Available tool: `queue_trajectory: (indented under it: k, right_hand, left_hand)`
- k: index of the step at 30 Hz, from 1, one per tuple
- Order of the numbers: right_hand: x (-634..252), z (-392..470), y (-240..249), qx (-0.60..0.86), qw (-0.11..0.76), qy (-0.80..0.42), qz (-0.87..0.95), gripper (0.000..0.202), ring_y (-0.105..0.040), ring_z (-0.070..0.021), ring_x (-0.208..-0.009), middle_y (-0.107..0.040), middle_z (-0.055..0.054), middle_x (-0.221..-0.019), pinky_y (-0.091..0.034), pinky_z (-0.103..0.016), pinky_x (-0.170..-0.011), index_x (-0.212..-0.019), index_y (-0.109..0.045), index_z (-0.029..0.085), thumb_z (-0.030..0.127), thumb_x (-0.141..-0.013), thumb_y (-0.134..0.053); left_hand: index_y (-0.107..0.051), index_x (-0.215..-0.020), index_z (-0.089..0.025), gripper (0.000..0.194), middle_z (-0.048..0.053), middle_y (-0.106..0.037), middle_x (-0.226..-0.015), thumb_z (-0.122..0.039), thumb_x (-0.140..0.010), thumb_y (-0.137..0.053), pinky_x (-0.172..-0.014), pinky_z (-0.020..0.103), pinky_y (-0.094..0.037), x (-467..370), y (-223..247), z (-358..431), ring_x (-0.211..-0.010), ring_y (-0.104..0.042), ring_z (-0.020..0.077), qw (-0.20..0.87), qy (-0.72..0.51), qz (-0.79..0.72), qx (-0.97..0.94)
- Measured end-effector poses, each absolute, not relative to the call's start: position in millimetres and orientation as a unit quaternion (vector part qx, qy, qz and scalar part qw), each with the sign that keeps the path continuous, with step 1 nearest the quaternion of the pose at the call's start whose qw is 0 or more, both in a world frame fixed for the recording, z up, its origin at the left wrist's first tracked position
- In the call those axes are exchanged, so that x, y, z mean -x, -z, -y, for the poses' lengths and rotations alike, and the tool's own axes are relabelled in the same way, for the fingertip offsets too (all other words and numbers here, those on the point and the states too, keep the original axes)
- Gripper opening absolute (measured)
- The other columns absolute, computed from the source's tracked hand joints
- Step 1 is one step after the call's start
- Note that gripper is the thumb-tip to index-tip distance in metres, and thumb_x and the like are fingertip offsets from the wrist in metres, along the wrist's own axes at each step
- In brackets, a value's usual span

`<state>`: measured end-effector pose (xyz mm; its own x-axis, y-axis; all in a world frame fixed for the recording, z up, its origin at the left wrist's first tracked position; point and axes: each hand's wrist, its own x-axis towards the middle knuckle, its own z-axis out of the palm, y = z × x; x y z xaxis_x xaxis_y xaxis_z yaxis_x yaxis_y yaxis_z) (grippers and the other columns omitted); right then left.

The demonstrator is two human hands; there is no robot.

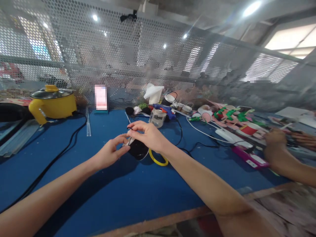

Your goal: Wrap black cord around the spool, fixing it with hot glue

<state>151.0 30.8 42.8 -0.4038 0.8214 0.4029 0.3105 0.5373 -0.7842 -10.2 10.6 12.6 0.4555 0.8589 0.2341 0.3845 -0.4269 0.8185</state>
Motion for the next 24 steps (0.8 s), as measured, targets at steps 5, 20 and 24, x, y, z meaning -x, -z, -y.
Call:
queue_trajectory:
  k: [5,20,24]
  right_hand:
    - [-170.6,-20.3,-38.3,0.377,0.464,-0.324,0.733,0.012,-0.053,-0.0149,-0.090,-0.056,-0.007,-0.093,-0.039,-0.031,-0.083,-0.064,-0.055,0.016,0.024,-0.073,-0.055]
    - [-186.7,-20.2,-18.1,0.444,0.483,-0.396,0.643,0.015,-0.056,-0.0157,-0.083,-0.062,-0.005,-0.086,-0.043,-0.031,-0.078,-0.072,-0.055,0.018,0.033,-0.071,-0.056]
    - [-187.3,-21.1,-14.8,0.450,0.470,-0.418,0.634,0.018,-0.057,-0.0153,-0.080,-0.062,-0.005,-0.082,-0.043,-0.032,-0.077,-0.075,-0.056,0.016,0.034,-0.071,-0.057]
  left_hand:
    - [-0.050,-0.066,-0.018,0.017,0.008,-0.050,-0.123,-0.032,-0.076,-0.048,-0.095,0.035,-0.030,10.1,-15.0,-9.8,-0.112,-0.044,0.0243,0.432,-0.335,-0.371,-0.751]
    - [-0.052,-0.069,-0.016,0.018,0.009,-0.046,-0.127,-0.032,-0.078,-0.047,-0.095,0.039,-0.030,7.0,-20.4,-5.1,-0.115,-0.042,0.0251,0.460,-0.308,-0.331,-0.764]
    - [-0.055,-0.072,-0.016,0.018,0.008,-0.042,-0.130,-0.032,-0.078,-0.048,-0.096,0.039,-0.029,8.5,-21.3,-5.4,-0.118,-0.039,0.0261,0.471,-0.299,-0.327,-0.763]
